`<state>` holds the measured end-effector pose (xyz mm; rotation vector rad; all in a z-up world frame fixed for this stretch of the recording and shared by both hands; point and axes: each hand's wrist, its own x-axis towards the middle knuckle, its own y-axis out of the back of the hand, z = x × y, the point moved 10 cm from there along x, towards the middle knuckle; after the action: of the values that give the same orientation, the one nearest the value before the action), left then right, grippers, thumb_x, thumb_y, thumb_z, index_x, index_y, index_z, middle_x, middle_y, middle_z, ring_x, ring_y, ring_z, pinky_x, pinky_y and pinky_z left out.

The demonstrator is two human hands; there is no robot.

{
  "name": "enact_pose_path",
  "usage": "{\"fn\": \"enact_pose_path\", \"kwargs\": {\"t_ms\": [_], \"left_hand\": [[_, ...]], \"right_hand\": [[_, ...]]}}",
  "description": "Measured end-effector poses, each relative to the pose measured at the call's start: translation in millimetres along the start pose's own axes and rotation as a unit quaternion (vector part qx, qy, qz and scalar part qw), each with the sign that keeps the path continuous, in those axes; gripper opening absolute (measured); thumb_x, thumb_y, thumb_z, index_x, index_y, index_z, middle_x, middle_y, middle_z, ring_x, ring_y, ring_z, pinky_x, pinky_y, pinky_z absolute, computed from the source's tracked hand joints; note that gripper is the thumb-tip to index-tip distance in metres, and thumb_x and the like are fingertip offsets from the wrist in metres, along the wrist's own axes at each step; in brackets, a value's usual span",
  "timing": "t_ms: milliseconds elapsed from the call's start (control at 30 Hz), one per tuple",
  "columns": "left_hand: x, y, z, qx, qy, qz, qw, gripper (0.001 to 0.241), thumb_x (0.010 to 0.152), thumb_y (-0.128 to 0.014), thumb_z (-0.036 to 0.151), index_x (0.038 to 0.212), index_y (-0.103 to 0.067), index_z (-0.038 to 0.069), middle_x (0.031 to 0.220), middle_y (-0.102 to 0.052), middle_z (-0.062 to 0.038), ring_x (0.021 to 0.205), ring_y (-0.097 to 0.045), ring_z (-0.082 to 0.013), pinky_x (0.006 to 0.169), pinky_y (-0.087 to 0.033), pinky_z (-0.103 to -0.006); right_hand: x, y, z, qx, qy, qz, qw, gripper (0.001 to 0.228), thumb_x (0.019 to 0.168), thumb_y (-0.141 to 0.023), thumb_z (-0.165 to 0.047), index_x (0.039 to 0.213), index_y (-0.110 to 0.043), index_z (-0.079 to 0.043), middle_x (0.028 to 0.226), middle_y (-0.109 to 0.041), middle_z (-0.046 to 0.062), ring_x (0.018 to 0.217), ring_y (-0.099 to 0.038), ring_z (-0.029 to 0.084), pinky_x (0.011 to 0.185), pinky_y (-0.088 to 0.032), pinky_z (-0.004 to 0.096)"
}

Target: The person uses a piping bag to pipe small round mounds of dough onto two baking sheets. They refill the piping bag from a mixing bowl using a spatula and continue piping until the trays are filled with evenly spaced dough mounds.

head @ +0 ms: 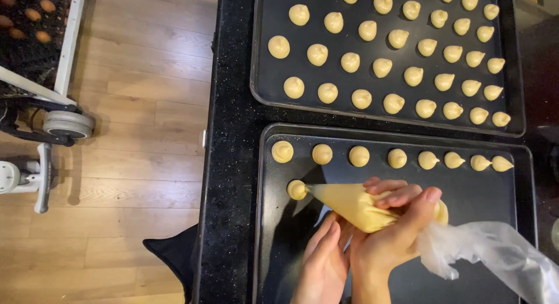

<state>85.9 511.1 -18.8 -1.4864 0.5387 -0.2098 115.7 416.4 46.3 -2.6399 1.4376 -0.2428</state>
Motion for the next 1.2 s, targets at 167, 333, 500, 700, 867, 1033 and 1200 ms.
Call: {"fn": "enact_pose_path", "kwargs": {"t_ms": [167,333,500,700,867,1033,1200], "left_hand": [[1,7,-7,-0.003,-0.027,0.008,1.000,0.069,0.114,-0.068,0.033,0.171,-0.051,-0.003,0.172,-0.061,-0.018,0.158,-0.059,-0.0262,0.134,-0.043,-0.0364],[4,2,-15,0.024,-0.043,0.015,0.999,0.070,0.116,-0.069,0.033,0.173,-0.047,-0.002,0.174,-0.058,-0.015,0.161,-0.054,-0.0225,0.135,-0.039,-0.0344],[16,-1,-57,-0.019,0.007,0.069,0.997,0.073,0.109,-0.072,0.035,0.169,-0.054,-0.002,0.167,-0.067,-0.021,0.155,-0.064,-0.0271,0.126,-0.052,-0.0353],[26,24,-117,-0.120,0.088,0.189,0.971,0.063,0.110,-0.064,0.027,0.163,-0.065,-0.007,0.164,-0.073,-0.027,0.149,-0.070,-0.0329,0.127,-0.053,-0.0407],[31,29,-118,-0.106,0.071,0.168,0.977,0.073,0.109,-0.060,0.040,0.163,-0.062,-0.009,0.163,-0.072,-0.026,0.149,-0.068,-0.0309,0.128,-0.052,-0.0397],[32,23,-117,-0.074,0.090,0.128,0.985,0.076,0.111,-0.055,0.047,0.164,-0.060,-0.007,0.163,-0.070,-0.022,0.150,-0.067,-0.0258,0.130,-0.051,-0.0362],[28,33,-127,-0.087,0.102,0.155,0.979,0.073,0.111,-0.055,0.043,0.162,-0.061,-0.009,0.161,-0.072,-0.025,0.148,-0.068,-0.0285,0.127,-0.053,-0.0376]], "right_hand": [[1,3,-4,0.037,0.004,-0.013,0.999,0.054,0.116,-0.061,-0.050,0.072,-0.055,-0.019,0.064,-0.047,-0.003,0.071,-0.063,0.018,0.090,-0.062,0.043],[6,7,-4,0.028,-0.008,-0.023,0.999,0.054,0.115,-0.063,-0.049,0.071,-0.056,-0.019,0.063,-0.050,-0.002,0.073,-0.065,0.017,0.092,-0.062,0.043],[18,25,-40,0.089,-0.018,0.098,0.991,0.045,0.104,-0.066,-0.061,0.080,-0.063,-0.022,0.070,-0.052,-0.003,0.073,-0.062,0.020,0.086,-0.065,0.043],[52,67,-16,0.052,0.014,0.131,0.990,0.059,0.098,-0.067,-0.069,0.072,-0.051,-0.018,0.067,-0.046,0.000,0.070,-0.069,0.026,0.083,-0.066,0.042],[43,68,-10,-0.029,0.024,0.096,0.995,0.060,0.108,-0.056,-0.069,0.071,-0.046,-0.023,0.064,-0.043,-0.003,0.070,-0.063,0.016,0.092,-0.062,0.039],[46,67,-8,-0.031,0.016,0.069,0.997,0.066,0.110,-0.054,-0.068,0.064,-0.044,-0.022,0.058,-0.043,-0.002,0.066,-0.060,0.015,0.091,-0.060,0.035],[49,76,-13,-0.016,0.035,0.097,0.995,0.065,0.110,-0.056,-0.066,0.066,-0.042,-0.021,0.058,-0.040,-0.002,0.066,-0.055,0.018,0.085,-0.060,0.037]]}}
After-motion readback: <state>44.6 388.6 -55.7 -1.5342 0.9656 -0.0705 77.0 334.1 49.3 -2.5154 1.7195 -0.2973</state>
